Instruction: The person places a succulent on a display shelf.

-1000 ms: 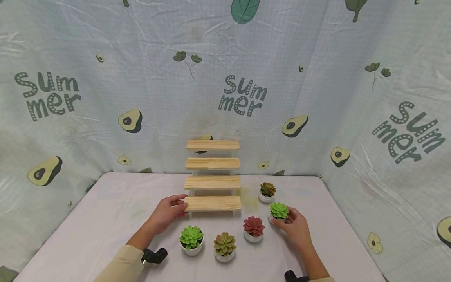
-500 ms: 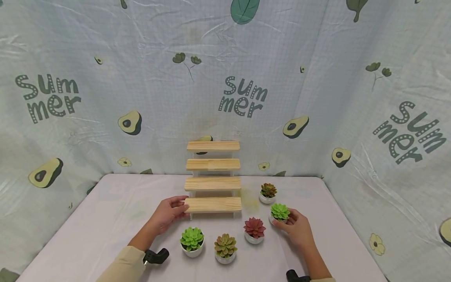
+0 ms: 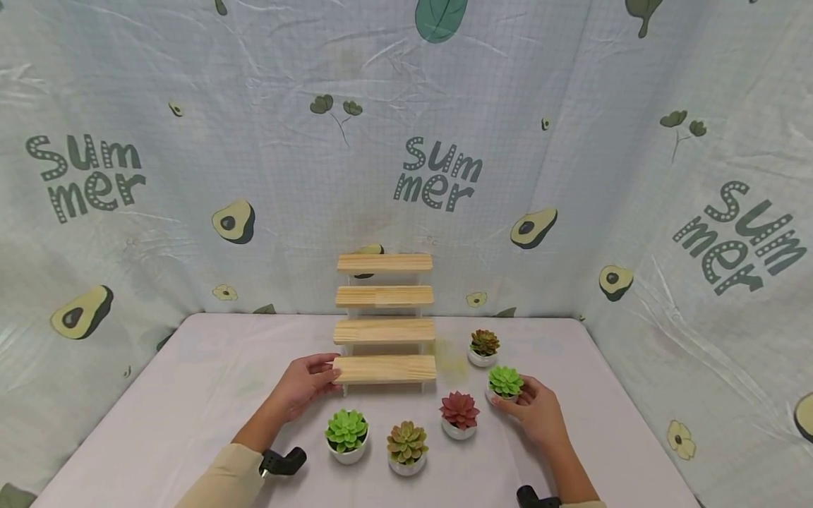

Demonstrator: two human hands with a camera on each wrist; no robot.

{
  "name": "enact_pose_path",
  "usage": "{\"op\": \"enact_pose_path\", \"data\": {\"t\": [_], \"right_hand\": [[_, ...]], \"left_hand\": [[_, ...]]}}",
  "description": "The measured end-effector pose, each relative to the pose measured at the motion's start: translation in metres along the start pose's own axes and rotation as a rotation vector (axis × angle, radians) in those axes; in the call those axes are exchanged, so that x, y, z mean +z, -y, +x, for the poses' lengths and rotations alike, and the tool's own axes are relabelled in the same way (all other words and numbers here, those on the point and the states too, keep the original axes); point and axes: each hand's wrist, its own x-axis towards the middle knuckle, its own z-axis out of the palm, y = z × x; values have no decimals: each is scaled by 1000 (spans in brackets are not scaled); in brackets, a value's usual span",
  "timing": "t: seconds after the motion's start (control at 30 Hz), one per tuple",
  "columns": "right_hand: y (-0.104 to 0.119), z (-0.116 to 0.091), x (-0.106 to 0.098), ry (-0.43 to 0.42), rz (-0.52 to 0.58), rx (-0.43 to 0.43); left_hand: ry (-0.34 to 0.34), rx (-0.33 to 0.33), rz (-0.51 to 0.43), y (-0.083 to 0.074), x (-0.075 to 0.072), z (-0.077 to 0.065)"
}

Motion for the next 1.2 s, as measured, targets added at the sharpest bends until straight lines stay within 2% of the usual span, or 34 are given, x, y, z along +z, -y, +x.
{"op": "enact_pose_path", "data": {"t": [0.37,0.77,1.2], "right_hand": [[-1,-1,-1,0,-3,-27],[4,-3,4,-31,-38,-7],[6,-10,5,-57,-58,4]], "left_hand": [[13,5,0,0,0,0],[37,32,-10,0,-4,1],[36,21,10,-1,-3,2]]}}
